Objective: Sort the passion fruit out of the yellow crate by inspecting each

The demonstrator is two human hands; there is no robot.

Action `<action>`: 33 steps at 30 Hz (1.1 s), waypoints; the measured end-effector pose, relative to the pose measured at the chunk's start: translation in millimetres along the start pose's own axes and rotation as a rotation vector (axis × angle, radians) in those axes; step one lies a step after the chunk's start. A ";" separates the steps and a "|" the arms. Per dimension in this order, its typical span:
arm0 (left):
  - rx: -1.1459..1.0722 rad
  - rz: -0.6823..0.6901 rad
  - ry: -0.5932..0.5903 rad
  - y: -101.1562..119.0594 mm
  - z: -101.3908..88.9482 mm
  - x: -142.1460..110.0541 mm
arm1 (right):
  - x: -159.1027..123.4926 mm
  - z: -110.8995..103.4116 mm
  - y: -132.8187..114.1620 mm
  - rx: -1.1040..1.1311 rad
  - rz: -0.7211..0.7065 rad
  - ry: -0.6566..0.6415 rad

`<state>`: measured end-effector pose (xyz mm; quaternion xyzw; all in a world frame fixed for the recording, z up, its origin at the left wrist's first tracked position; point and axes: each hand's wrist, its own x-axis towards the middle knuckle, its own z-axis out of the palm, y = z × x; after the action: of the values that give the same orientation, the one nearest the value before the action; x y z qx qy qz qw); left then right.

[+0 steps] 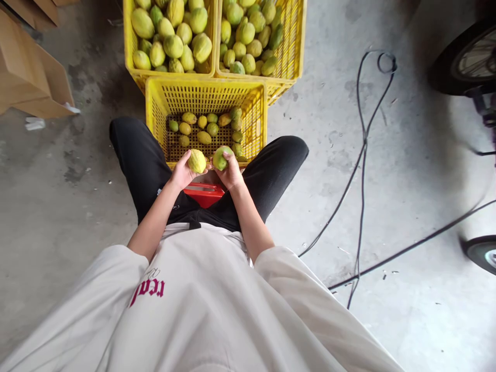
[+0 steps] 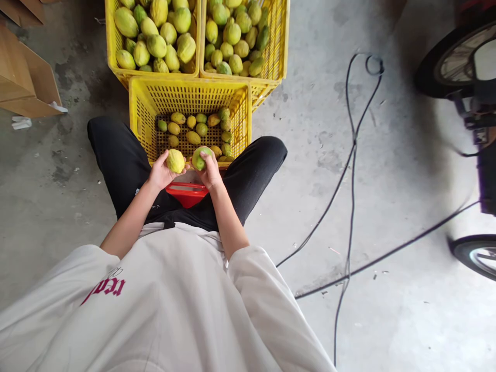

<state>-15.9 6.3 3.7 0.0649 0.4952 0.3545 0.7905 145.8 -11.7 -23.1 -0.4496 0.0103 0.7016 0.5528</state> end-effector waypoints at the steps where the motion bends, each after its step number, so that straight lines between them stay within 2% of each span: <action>1: -0.005 -0.003 -0.002 0.1 -0.1 0.3 | 0.5 -0.9 -1.0 -0.001 0.030 -0.004; 4: -0.018 -0.003 -0.018 1.3 0.0 -0.2 | 2.1 -3.8 -5.1 0.040 0.091 -0.029; 8: -0.044 -0.003 -0.049 2.4 2.3 -1.6 | 3.1 -7.0 -8.2 0.121 0.086 -0.047; 14: -0.066 -0.011 -0.052 -1.0 -0.1 1.4 | -0.5 -0.4 -6.0 0.193 0.037 -0.013; 18: -0.117 0.011 -0.014 -2.8 -5.1 4.1 | 0.0 2.6 -5.0 0.196 0.053 0.051; 22: -0.070 -0.038 -0.025 -3.5 -6.4 5.3 | 3.4 -5.2 -5.8 0.167 0.074 -0.015; 25: -0.036 -0.045 -0.045 -4.0 -6.1 5.8 | 6.4 -11.4 -6.0 0.216 0.052 -0.021; 30: -0.045 -0.046 -0.053 -4.5 -6.8 7.0 | 9.4 -12.3 -4.2 0.293 -0.005 0.061; 33: -0.055 -0.032 -0.062 -5.7 -7.7 8.3 | 9.0 -9.0 -2.9 0.285 -0.032 0.033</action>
<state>-17.4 5.4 -8.8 0.0459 0.4616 0.3531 0.8125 153.8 -8.3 -32.9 -0.3781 0.1119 0.6766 0.6219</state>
